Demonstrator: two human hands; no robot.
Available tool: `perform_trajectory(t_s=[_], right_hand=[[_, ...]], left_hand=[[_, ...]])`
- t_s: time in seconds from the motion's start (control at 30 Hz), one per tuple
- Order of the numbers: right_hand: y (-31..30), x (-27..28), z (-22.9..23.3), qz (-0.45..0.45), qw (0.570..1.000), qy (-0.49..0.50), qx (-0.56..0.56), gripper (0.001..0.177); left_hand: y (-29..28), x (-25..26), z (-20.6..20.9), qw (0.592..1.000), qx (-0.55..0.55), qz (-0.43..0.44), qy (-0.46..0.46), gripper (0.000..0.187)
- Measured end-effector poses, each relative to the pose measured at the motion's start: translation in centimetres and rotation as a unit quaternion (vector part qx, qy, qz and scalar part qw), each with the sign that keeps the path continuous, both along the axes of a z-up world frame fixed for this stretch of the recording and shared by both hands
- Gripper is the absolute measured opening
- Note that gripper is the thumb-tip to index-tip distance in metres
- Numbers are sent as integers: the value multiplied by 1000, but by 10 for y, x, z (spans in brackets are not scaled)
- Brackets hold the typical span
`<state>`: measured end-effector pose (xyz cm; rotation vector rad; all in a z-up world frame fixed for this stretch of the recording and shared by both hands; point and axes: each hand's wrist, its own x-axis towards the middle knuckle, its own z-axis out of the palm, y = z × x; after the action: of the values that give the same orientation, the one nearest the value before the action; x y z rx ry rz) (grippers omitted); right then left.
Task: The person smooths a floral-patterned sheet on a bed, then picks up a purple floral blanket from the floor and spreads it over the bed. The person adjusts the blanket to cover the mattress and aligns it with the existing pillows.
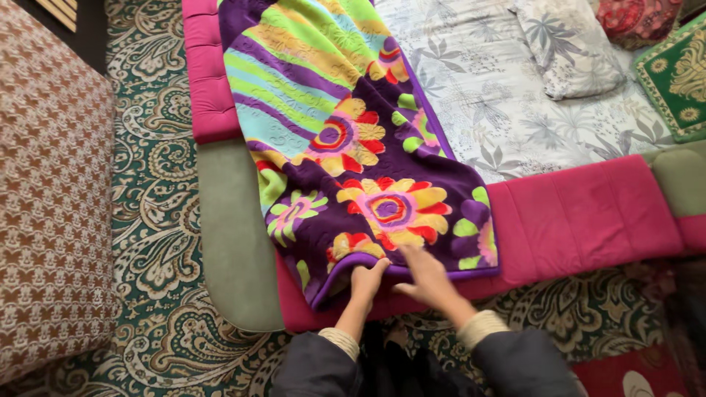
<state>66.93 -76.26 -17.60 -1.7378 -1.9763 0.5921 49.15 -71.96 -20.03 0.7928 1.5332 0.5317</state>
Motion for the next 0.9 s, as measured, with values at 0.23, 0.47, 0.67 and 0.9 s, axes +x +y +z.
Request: perform_trajectory(t_s=[0.23, 0.47, 0.67, 0.9], right_hand=[[49, -69, 12, -139, 987, 66, -35, 46], [50, -42, 5, -218, 971, 65, -71, 50], [40, -58, 13, -181, 978, 76, -65, 52], [31, -83, 14, -55, 992, 51, -103, 48]], left_hand=[[21, -20, -7, 991, 24, 35, -128, 50], [54, -62, -84, 646, -134, 530, -533, 60], [86, -165, -73, 710, -56, 610, -348, 67], [27, -222, -57, 860, 301, 373, 175, 42]])
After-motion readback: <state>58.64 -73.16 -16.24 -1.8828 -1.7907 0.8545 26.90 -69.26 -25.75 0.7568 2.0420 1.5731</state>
